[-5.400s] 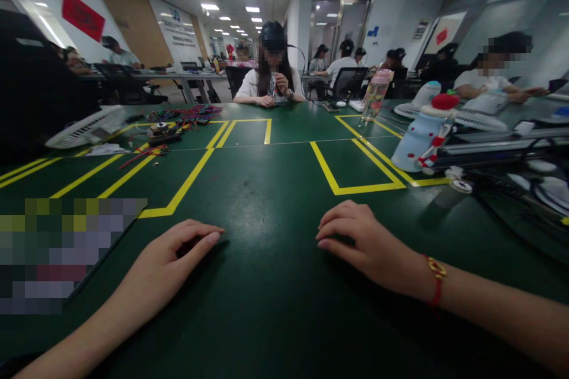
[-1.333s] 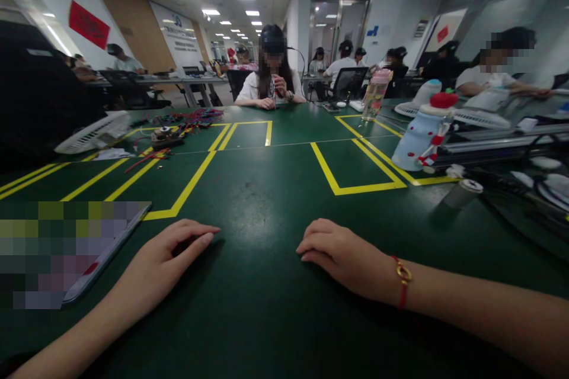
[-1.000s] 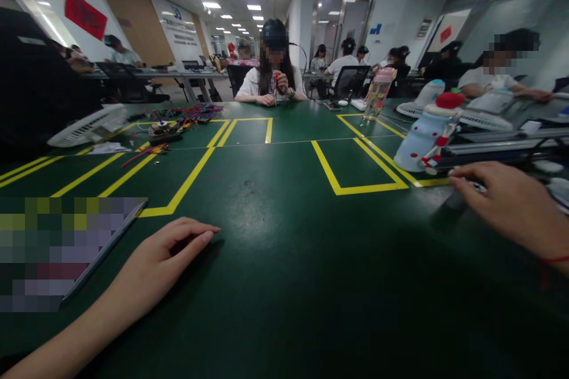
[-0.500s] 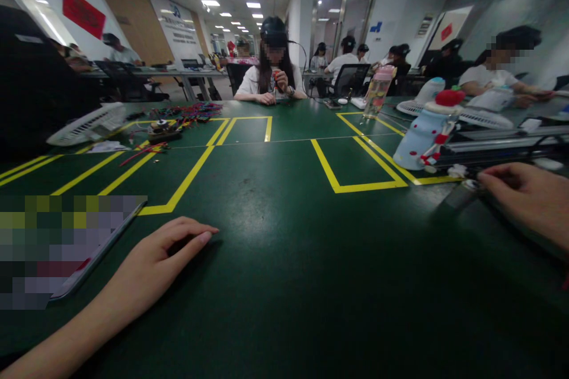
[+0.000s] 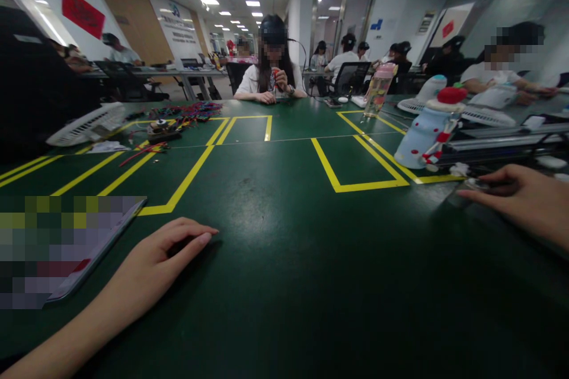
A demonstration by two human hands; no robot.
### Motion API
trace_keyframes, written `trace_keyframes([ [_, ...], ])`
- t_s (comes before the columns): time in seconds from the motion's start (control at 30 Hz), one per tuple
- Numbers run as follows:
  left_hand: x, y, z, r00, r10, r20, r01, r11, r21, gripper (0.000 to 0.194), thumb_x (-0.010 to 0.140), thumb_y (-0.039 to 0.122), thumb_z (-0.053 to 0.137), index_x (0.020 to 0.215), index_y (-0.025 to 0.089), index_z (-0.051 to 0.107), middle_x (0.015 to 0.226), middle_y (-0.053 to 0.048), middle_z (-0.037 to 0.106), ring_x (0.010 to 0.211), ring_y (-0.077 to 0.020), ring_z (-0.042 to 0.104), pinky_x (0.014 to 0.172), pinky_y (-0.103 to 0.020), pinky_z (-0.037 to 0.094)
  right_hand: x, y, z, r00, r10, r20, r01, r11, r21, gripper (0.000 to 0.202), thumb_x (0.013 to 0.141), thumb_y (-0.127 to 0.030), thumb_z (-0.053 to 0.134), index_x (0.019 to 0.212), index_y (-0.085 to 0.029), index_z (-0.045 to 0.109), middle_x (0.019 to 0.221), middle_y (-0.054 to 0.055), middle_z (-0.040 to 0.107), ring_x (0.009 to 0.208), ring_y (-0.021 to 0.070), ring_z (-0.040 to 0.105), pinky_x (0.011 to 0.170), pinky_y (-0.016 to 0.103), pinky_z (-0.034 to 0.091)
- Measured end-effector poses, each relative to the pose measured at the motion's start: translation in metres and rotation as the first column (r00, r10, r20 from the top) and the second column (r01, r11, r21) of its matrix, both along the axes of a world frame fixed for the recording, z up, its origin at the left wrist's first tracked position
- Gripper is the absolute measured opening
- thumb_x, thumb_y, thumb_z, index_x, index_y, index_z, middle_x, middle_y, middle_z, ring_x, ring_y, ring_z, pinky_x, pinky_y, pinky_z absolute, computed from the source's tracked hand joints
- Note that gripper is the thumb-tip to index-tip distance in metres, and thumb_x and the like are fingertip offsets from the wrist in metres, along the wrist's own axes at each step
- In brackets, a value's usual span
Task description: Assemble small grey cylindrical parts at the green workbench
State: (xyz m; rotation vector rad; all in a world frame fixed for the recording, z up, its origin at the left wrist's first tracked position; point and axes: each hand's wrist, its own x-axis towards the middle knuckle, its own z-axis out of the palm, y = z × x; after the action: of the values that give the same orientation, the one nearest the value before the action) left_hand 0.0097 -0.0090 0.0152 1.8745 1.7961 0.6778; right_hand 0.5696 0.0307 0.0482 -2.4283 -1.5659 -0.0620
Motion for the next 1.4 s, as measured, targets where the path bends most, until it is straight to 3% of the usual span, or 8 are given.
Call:
trace_keyframes([
  [0.47,-0.012,0.006,-0.015,0.998,-0.07,0.002,0.07,0.998,-0.009,0.037,0.091,0.059,0.054,0.102,0.029,0.074,0.112,-0.002,0.072,0.106,-0.0266,0.065,0.094,-0.037,0.05,-0.016,-0.002,-0.018,0.988,0.115,0.101,-0.139,0.953,0.269,0.04,0.076,-0.045,0.074,0.101,-0.016,0.062,0.104,0.014,0.07,0.086,0.0204,0.065,0.072,0.033,0.048],
  [0.57,-0.019,0.01,-0.023,0.994,-0.107,-0.001,0.107,0.994,-0.015,0.039,0.089,0.061,0.055,0.103,0.029,0.073,0.114,-0.004,0.071,0.107,-0.0263,0.064,0.095,-0.037,0.049,-0.066,-0.01,-0.022,0.9,0.436,0.026,-0.396,0.789,0.47,0.044,0.075,-0.042,0.077,0.11,-0.018,0.064,0.11,0.009,0.07,0.089,0.017,0.069,0.08,0.029,0.055],
  [0.67,-0.02,0.01,-0.023,0.995,-0.101,0.0,0.101,0.994,-0.03,0.039,0.09,0.06,0.055,0.104,0.029,0.072,0.115,-0.003,0.07,0.108,-0.0254,0.064,0.095,-0.037,0.048,-0.137,-0.022,-0.025,0.565,0.821,-0.082,-0.69,0.525,0.499,0.041,0.079,-0.037,0.076,0.113,-0.021,0.062,0.116,0.005,0.069,0.099,0.0139,0.069,0.087,0.025,0.058],
  [0.77,-0.017,0.008,-0.019,0.995,-0.1,-0.012,0.099,0.995,-0.032,0.038,0.091,0.059,0.055,0.104,0.028,0.073,0.114,-0.002,0.071,0.107,-0.0247,0.065,0.094,-0.035,0.049,-0.2,-0.031,-0.029,0.28,0.947,-0.156,-0.813,0.321,0.486,0.034,0.08,-0.027,0.075,0.11,-0.021,0.058,0.118,0.003,0.069,0.106,0.0109,0.068,0.091,0.022,0.057],
  [0.87,-0.019,0.008,-0.019,0.994,-0.108,-0.023,0.107,0.994,-0.018,0.036,0.092,0.057,0.055,0.104,0.028,0.073,0.113,-0.002,0.072,0.107,-0.0245,0.065,0.095,-0.035,0.049,-0.232,-0.032,-0.035,0.165,0.967,-0.194,-0.833,0.242,0.498,0.032,0.081,-0.024,0.073,0.108,-0.021,0.056,0.118,0.003,0.069,0.108,0.0096,0.066,0.093,0.021,0.055],
  [1.1,-0.016,0.012,-0.024,0.993,-0.105,-0.052,0.106,0.994,0.023,0.036,0.091,0.056,0.057,0.11,0.03,0.072,0.116,-0.003,0.069,0.107,-0.0255,0.064,0.091,-0.037,0.051,-0.232,-0.03,-0.051,0.163,0.933,-0.32,-0.829,0.305,0.468,0.045,0.082,-0.026,0.072,0.122,-0.024,0.051,0.128,0.004,0.063,0.116,0.0116,0.062,0.101,0.028,0.053],
  [1.23,0.026,0.002,-0.009,0.979,-0.204,-0.024,0.205,0.974,0.092,0.033,0.094,0.05,0.055,0.115,0.03,0.07,0.114,-0.004,0.067,0.1,-0.0232,0.064,0.083,-0.034,0.053,-0.231,-0.032,-0.057,0.208,0.845,-0.492,-0.791,0.441,0.423,0.071,0.077,-0.033,0.078,0.135,-0.026,0.039,0.129,0.006,0.061,0.113,0.0133,0.063,0.099,0.031,0.054],
  [1.4,0.093,-0.005,0.014,0.924,-0.365,0.111,0.346,0.924,0.162,0.023,0.094,0.035,0.058,0.111,0.032,0.072,0.107,-0.002,0.066,0.099,-0.02,0.062,0.088,-0.034,0.051,-0.234,-0.029,-0.059,0.199,0.802,-0.563,-0.772,0.482,0.414,0.058,0.078,-0.029,0.076,0.124,-0.024,0.041,0.116,0.003,0.065,0.107,0.0113,0.065,0.095,0.029,0.055],
])
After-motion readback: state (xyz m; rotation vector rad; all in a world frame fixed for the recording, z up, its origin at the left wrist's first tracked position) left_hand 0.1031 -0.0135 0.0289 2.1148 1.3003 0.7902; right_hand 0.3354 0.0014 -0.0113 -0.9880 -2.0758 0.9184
